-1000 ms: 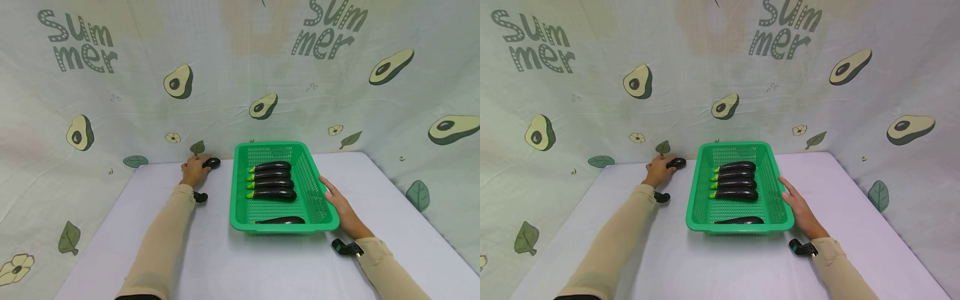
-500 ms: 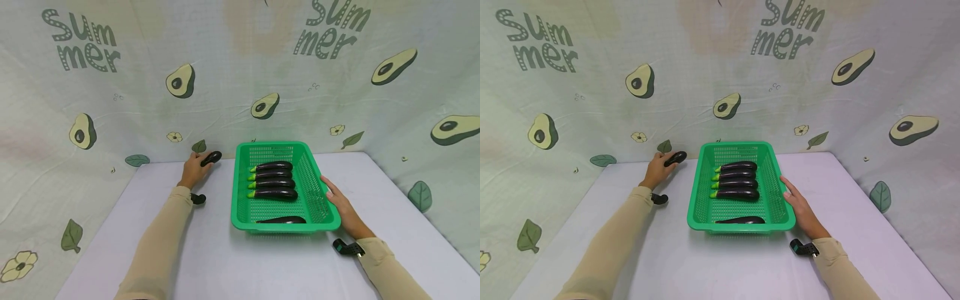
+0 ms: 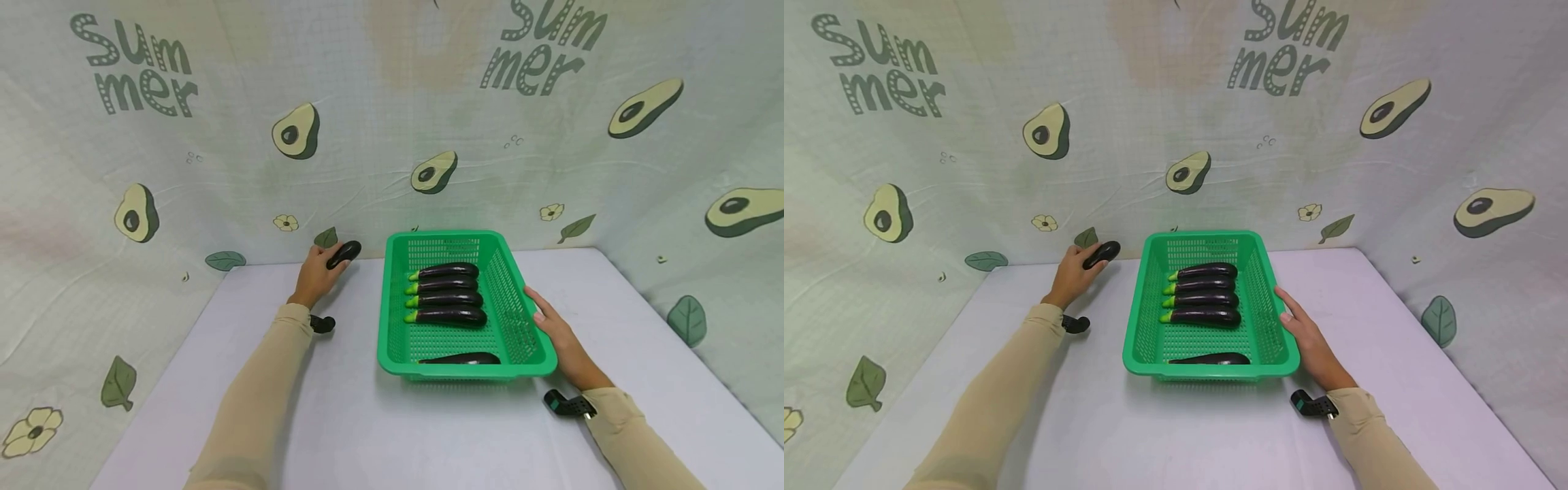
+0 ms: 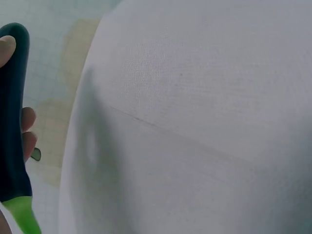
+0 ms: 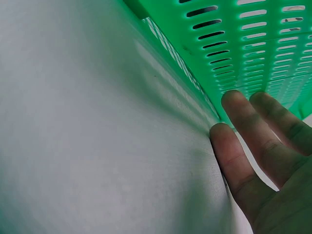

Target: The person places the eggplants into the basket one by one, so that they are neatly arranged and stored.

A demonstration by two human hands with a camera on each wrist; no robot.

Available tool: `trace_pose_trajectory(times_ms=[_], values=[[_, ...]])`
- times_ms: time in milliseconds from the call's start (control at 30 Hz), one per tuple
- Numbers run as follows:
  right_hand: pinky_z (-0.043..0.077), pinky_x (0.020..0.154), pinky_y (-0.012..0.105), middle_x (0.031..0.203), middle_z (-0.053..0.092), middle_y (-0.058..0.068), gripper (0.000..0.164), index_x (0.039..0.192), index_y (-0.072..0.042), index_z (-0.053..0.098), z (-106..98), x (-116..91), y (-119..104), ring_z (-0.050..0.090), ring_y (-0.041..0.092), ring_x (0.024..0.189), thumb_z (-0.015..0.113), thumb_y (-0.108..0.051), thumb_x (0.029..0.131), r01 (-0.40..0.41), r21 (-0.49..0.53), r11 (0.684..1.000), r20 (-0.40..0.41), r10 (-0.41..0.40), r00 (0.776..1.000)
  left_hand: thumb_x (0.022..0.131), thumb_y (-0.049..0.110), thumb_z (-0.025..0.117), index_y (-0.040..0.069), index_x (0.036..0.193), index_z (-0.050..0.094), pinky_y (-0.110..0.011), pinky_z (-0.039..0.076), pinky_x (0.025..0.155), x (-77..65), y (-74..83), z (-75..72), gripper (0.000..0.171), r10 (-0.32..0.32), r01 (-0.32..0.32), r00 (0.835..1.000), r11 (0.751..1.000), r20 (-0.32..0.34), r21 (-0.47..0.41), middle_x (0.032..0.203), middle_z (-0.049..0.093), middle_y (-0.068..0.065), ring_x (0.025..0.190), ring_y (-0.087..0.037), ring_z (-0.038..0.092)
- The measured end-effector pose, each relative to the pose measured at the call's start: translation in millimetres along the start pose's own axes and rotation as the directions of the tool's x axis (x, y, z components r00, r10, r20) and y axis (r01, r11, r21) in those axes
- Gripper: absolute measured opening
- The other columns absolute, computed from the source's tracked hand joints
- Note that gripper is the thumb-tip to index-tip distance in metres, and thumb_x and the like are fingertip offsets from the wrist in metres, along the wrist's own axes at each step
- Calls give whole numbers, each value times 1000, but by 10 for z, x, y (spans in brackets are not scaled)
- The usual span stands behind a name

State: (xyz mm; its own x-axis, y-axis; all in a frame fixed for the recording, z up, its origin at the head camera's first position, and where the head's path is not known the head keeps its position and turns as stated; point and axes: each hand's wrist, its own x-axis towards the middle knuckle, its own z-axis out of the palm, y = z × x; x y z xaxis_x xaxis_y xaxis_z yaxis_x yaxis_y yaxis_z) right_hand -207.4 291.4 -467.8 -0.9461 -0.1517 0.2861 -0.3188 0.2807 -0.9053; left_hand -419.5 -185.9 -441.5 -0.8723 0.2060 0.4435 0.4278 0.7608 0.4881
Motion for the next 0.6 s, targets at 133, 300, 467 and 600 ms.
trace_pose_trajectory(times_ms=[133, 300, 467, 600], values=[[15, 109, 24, 166, 10, 11, 54, 162, -21, 19, 3, -4, 3, 8, 27, 149, 32, -27, 111, 2, -6, 1000, -10, -2, 1000, 98, 41, 66, 18, 148, 52, -48, 48, 85, 6, 13, 7, 57, 2, -2, 1000, 1000, 8, -9, 118, 47, -17, 94, -29, 52], [14, 112, 30, 166, 10, 10, 54, 162, -22, 19, -1, -3, 2, 7, 29, 149, 32, -27, 110, -2, -1, 1000, -7, 2, 1000, 98, 41, 64, 17, 148, 52, -47, 48, 86, 17, 27, 8, 57, 25, -25, 1000, 1000, -3, -18, 117, 47, -14, 94, -28, 51], [15, 111, 31, 166, 9, 10, 54, 162, -24, 18, -3, -6, 6, 7, 31, 149, 32, -28, 110, -13, 6, 1000, 3, 13, 1000, 97, 37, 63, 16, 149, 50, -49, 48, 87, 14, 55, -18, 57, 41, -41, 999, 999, -2, -30, 119, 47, -14, 96, -29, 52], [18, 107, 23, 166, 10, 10, 54, 162, -25, 18, -7, -6, 13, 10, 27, 148, 32, -28, 111, -9, 4, 1000, 2, 9, 1000, 97, 35, 61, 17, 150, 48, -49, 47, 89, 13, 102, -59, 58, 28, -28, 1000, 999, 9, -30, 122, 47, -15, 99, -30, 52]])
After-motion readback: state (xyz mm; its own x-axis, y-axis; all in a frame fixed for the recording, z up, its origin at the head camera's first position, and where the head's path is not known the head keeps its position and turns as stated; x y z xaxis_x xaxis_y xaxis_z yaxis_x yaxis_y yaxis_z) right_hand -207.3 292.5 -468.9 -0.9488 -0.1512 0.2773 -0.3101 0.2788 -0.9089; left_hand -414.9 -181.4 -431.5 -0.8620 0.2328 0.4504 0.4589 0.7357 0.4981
